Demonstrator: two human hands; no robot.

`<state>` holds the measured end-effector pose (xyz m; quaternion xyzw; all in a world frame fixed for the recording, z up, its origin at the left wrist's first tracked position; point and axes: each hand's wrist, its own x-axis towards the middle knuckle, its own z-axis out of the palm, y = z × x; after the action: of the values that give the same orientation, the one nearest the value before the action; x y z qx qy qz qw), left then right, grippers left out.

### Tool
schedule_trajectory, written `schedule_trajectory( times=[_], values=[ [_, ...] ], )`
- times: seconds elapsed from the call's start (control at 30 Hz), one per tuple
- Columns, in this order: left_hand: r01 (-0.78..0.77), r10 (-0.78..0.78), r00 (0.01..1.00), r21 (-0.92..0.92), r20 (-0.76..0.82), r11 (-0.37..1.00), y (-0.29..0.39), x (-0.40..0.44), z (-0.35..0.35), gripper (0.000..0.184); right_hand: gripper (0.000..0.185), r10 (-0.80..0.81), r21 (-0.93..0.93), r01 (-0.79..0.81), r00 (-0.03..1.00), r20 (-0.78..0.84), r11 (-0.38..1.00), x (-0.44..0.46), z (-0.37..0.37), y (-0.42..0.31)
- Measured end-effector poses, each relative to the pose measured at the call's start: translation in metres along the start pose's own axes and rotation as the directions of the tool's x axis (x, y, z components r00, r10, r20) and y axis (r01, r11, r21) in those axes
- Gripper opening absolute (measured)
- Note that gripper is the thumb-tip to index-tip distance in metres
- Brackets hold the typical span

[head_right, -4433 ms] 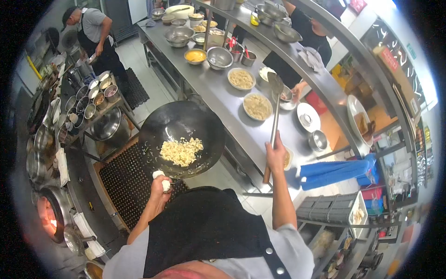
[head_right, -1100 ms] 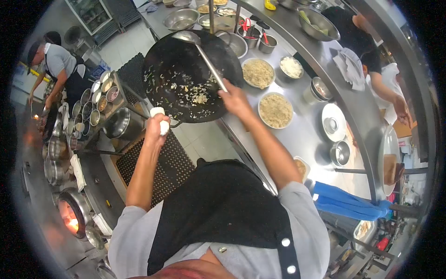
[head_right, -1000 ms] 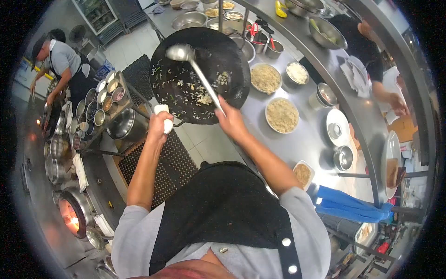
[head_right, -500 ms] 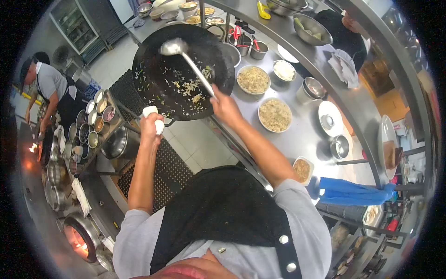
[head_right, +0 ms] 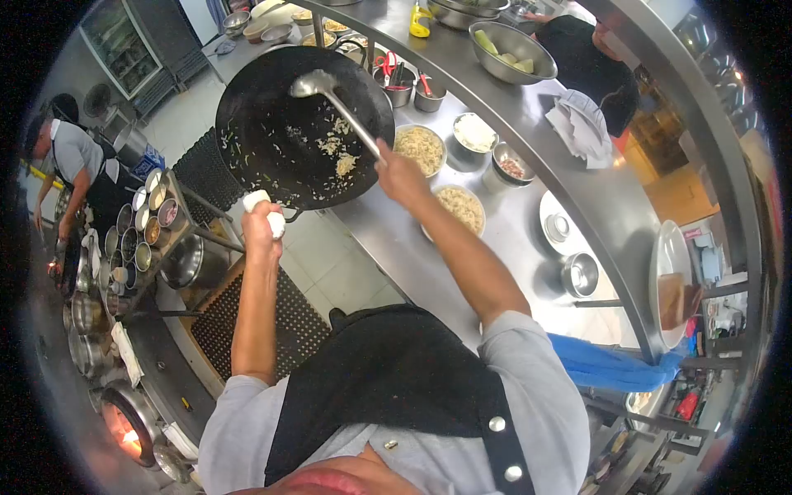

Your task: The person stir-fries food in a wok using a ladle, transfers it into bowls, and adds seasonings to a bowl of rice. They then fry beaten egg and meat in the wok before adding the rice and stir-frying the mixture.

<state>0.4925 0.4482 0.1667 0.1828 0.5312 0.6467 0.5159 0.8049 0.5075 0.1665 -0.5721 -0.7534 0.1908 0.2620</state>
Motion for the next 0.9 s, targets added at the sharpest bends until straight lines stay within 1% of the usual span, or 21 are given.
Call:
schedule_trajectory(
  times=[0.03, 0.07, 0.1, 0.17, 0.23, 0.3, 0.33, 0.37, 0.43, 0.47, 0.5, 0.53, 0.57, 0.6, 0.63, 0.7, 0.73, 0.8, 0.83, 0.9],
  values=[
    [-0.088, 0.088, 0.996, -0.004, -0.005, 0.996, -0.005, -0.002, 0.009, 0.008, 0.057, 0.089, -0.016, -0.088, 0.996, 0.028, 0.996, -0.015, 0.006, 0.0],
    [-0.093, 0.093, 0.996, -0.024, -0.01, 0.995, -0.003, -0.008, 0.02, 0.009, 0.058, 0.088, -0.024, -0.086, 0.993, 0.084, 0.996, -0.043, 0.0, 0.01],
    [-0.092, 0.092, 0.996, -0.031, -0.023, 0.995, -0.003, -0.008, 0.022, 0.009, 0.059, 0.089, -0.033, -0.085, 0.985, 0.145, 0.996, -0.081, -0.012, 0.027],
    [-0.029, 0.026, 0.998, -0.063, -0.051, 0.998, -0.001, 0.0, 0.026, 0.009, 0.059, 0.049, -0.158, -0.018, 0.979, 0.2, 0.987, -0.14, -0.033, 0.087],
    [-0.018, 0.015, 0.999, -0.062, -0.043, 0.998, -0.013, 0.01, 0.017, 0.008, 0.059, 0.111, -0.269, -0.049, 0.969, 0.22, 0.962, -0.153, -0.072, 0.131],
    [0.058, -0.06, 0.998, -0.056, -0.032, 0.997, -0.017, 0.003, 0.019, 0.008, 0.053, 0.239, -0.476, -0.074, 0.925, 0.295, 0.876, -0.1, -0.114, 0.09],
    [0.068, -0.071, 0.996, -0.061, -0.05, 0.996, -0.021, -0.002, 0.025, 0.008, 0.052, 0.057, -0.378, 0.028, 0.975, 0.213, 0.925, -0.074, -0.111, 0.09],
    [0.068, -0.07, 0.997, -0.053, -0.043, 0.996, -0.027, -0.007, 0.032, 0.008, 0.052, -0.126, -0.293, 0.152, 0.986, 0.105, 0.944, -0.044, -0.106, 0.087],
    [0.046, -0.055, 0.993, -0.084, -0.104, 0.995, -0.038, -0.015, 0.044, 0.009, 0.052, 0.011, -0.312, 0.04, 0.987, 0.159, 0.949, 0.013, -0.098, 0.049],
    [0.077, -0.089, 0.989, -0.098, -0.117, 0.992, -0.041, -0.02, 0.047, 0.013, 0.052, 0.01, -0.311, 0.04, 0.987, 0.158, 0.949, 0.027, -0.081, 0.051],
    [0.077, -0.088, 0.989, -0.096, -0.117, 0.992, -0.047, -0.022, 0.05, 0.013, 0.054, -0.006, -0.279, 0.039, 0.993, 0.118, 0.96, 0.036, -0.056, 0.063],
    [0.012, -0.03, 0.991, -0.133, -0.134, 0.991, -0.055, -0.023, 0.053, 0.014, 0.056, -0.021, -0.245, 0.038, 0.997, 0.075, 0.969, 0.037, -0.041, 0.075],
    [-0.055, 0.03, 0.988, -0.168, -0.148, 0.984, -0.058, -0.025, 0.058, 0.016, 0.056, -0.018, -0.241, 0.033, 0.998, 0.067, 0.97, 0.023, -0.037, 0.083],
    [-0.071, 0.041, 0.987, -0.187, -0.156, 0.98, -0.051, -0.035, 0.069, 0.018, 0.057, 0.049, -0.242, -0.02, 0.993, 0.112, 0.97, -0.006, -0.038, 0.089],
    [-0.073, 0.043, 0.987, -0.19, -0.155, 0.979, -0.053, -0.033, 0.071, 0.018, 0.059, 0.112, -0.247, -0.07, 0.981, 0.159, 0.966, -0.034, -0.041, 0.096],
    [-0.073, 0.03, 0.981, -0.222, -0.193, 0.972, -0.059, -0.027, 0.076, 0.021, 0.06, 0.131, -0.312, -0.06, 0.969, 0.21, 0.948, -0.078, -0.06, 0.119],
    [-0.072, 0.03, 0.982, -0.22, -0.188, 0.973, -0.06, -0.026, 0.078, 0.021, 0.06, 0.134, -0.312, -0.065, 0.969, 0.206, 0.948, -0.088, -0.077, 0.123],
    [-0.102, 0.055, 0.97, -0.193, -0.236, 0.976, -0.062, -0.024, 0.084, 0.023, 0.055, 0.34, -0.479, -0.171, 0.894, 0.292, 0.861, -0.106, -0.118, 0.118],
    [-0.095, 0.051, 0.973, -0.186, -0.227, 0.978, -0.063, -0.028, 0.088, 0.023, 0.05, 0.302, -0.52, -0.13, 0.917, 0.261, 0.845, -0.11, -0.131, 0.125],
    [-0.149, 0.106, 0.96, -0.155, -0.258, 0.977, -0.064, -0.036, 0.093, 0.024, 0.047, 0.286, -0.596, -0.091, 0.928, 0.24, 0.798, -0.114, -0.153, 0.138]
  ],
)
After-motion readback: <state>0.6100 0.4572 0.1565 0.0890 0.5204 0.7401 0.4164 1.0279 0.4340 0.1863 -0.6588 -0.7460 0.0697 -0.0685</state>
